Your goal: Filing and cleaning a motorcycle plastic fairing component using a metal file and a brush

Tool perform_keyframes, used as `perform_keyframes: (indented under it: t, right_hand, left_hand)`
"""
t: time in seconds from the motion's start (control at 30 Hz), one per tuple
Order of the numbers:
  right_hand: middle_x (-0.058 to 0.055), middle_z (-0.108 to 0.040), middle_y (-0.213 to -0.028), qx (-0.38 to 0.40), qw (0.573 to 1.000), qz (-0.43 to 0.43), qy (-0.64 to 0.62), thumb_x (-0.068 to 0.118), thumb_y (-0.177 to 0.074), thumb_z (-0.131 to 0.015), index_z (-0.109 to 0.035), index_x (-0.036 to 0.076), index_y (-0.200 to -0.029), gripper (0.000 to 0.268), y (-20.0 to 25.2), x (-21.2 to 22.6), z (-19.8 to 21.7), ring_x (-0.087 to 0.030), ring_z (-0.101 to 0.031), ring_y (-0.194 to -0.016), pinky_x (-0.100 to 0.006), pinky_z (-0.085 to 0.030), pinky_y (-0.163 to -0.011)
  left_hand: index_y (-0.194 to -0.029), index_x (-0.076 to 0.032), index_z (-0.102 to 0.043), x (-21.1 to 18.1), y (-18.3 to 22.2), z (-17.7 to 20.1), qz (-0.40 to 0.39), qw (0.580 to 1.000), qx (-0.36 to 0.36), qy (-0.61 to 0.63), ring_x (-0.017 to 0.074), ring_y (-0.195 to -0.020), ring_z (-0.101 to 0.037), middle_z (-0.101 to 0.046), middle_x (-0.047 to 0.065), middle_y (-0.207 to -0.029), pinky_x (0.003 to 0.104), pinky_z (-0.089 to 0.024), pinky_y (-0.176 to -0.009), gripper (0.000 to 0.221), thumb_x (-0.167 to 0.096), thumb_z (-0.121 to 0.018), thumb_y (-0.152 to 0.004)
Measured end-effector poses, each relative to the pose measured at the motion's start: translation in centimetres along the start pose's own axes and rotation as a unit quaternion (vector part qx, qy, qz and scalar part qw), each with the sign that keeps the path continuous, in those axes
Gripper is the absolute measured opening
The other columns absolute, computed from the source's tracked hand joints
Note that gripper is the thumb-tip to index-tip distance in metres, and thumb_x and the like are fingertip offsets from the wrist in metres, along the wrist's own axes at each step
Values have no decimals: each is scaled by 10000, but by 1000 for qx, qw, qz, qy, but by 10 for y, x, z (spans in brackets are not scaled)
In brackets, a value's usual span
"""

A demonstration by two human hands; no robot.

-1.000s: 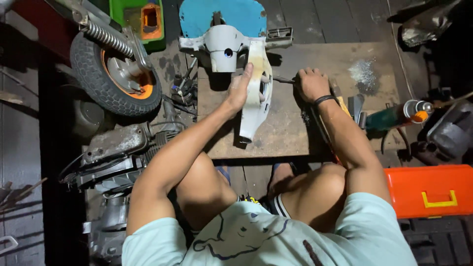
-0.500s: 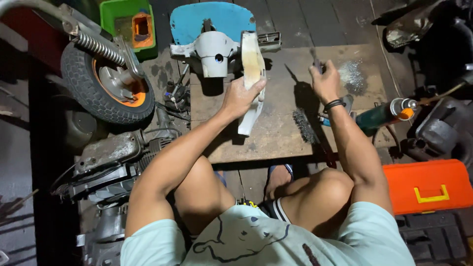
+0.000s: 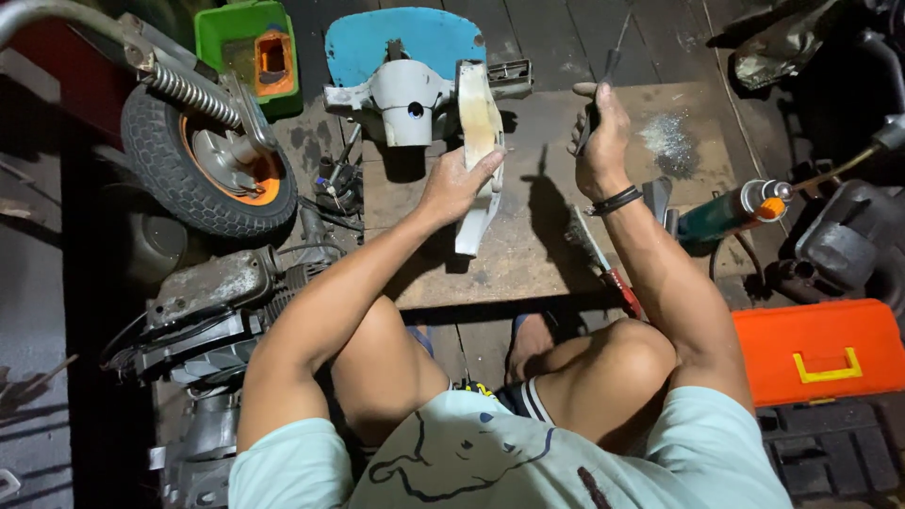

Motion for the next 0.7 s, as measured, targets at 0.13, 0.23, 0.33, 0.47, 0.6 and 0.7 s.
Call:
perform_keyframes:
  t: [0.13, 0.23, 0.33, 0.47, 0.6, 0.7]
  right_hand:
    - [70, -357, -585, -4, 997, -74, -24, 465, -1016, -468, -617, 126, -1018, 371, 10, 11, -7, -56, -285, -452, -234, -208, -390]
    - [119, -407, -625, 16, 997, -72, 2, 419, -934, -665, -581, 174, -1058, 288, 16, 13, -10, -44, -379, -476, -217, -307, -378]
    - [72, -280, -608, 31, 992, -86, -89, 123, -917, -598, -620, 156, -1037, 126, 12, 6, -8, -56, -266, -459, -225, -206, -386]
    - [-63, -599, -699, 35, 994, 55, -84, 357, -977, -430, -670, 97, -1009, 355, 22, 26, -16, -156, -532, -529, -282, -401, -453]
    - [8, -527, -646, 17, 995, 99, 17, 336, -1077, -493, -658, 78, -1109, 308, 25, 26, -11, -119, -553, -498, -248, -507, -422]
    - [-128, -702, -861, 86, 984, 121, 101, 350, -1098, -506, -574, 44, -1197, 329, 38, 25, -15, -166, -675, -603, -247, -592, -490]
  left_hand:
    - [-1035, -155, -756, -1, 0, -1, 0, 1000, -5, -6, 85, -950, -649, -722, -63, -964, 300, -473, -787, 480, -579, -558, -927]
    - [-827, -173, -624, 1, -1, -3, 3, 1000, -1, -24, 97, -805, -547, -574, -59, -789, 307, -420, -711, 455, -609, -546, -933]
    - [-885, -166, -714, 0, -2, -6, -7, 1000, 12, -9, 85, -779, -599, -656, -61, -742, 298, -459, -707, 444, -574, -548, -944]
    - [-977, -204, -713, -5, -2, -4, -16, 999, 20, -39, 125, -737, -564, -525, -53, -711, 308, -415, -691, 472, -611, -476, -953]
    - [-1170, -218, -800, -6, -2, -2, -14, 999, 28, -20, 126, -780, -612, -571, -63, -729, 284, -435, -741, 548, -598, -468, -957]
    - [-1198, -181, -781, 0, -2, -2, -10, 999, 33, 19, 111, -901, -660, -723, -69, -898, 268, -466, -804, 503, -534, -503, -972]
Point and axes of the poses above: each hand's wrist, its own y-axis away from the middle knuckle, its own z-axis out of the back of the hand, x = y × z, the point moved 1 cm from there along -y, towards the middle knuckle
